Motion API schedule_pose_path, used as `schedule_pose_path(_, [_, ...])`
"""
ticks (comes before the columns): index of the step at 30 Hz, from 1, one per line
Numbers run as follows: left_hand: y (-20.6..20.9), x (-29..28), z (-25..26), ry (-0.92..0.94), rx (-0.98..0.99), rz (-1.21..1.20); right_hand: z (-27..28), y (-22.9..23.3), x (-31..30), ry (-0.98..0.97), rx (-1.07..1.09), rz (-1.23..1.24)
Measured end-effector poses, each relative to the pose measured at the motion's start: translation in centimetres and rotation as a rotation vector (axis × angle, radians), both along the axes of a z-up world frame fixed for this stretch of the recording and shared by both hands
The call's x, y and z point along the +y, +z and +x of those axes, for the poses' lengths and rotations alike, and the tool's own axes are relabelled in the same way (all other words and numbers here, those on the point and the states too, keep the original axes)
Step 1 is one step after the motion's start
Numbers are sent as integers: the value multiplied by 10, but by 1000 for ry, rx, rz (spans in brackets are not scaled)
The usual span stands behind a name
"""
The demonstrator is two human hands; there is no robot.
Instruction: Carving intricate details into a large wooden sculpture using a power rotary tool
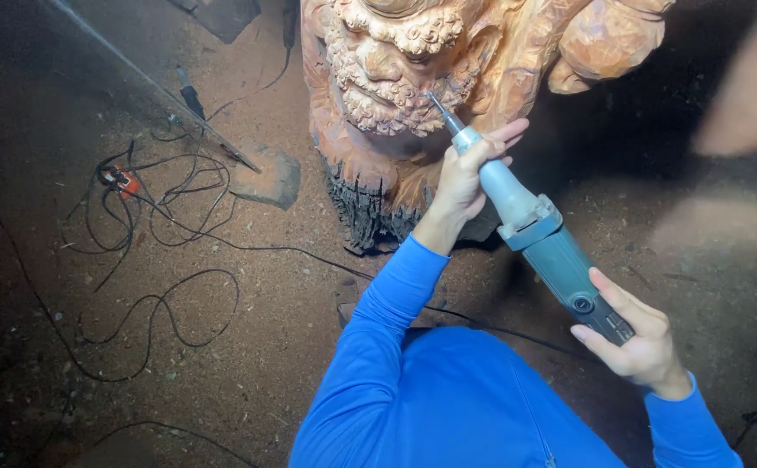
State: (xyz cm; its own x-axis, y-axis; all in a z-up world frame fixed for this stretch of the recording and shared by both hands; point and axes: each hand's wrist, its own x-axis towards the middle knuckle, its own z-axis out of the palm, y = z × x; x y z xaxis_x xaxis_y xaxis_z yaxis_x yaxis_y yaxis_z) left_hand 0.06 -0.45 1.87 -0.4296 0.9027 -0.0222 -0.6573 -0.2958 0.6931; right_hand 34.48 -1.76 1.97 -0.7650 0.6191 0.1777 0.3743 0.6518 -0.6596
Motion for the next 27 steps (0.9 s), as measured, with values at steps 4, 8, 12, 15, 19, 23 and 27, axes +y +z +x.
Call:
schedule_pose_path(4, [-1,1,9,77,26,5,18,-25,-2,-47,61,-32])
schedule_pose_path(8, [-6,0,10,73,-17,24,17,-24,-1,-41,26,-30])
schedule_pose_path(12, [-1,0,5,99,-1,39,5,-13,2,0,41,-11])
schedule_pose_path(15, [1,-1,5,124,27,34,2,-10,2,10,23,-2])
schedule_pose_path(19, [-2,0,5,131,30,46,4,-11,4,-3,11,-5])
schedule_pose_path(23, [-2,1,6,114,32,33,5,-11,5,10,23,-14])
schedule_pose_path(27, [-2,1,7,104,39,19,9,-15,6,-9,14,-34])
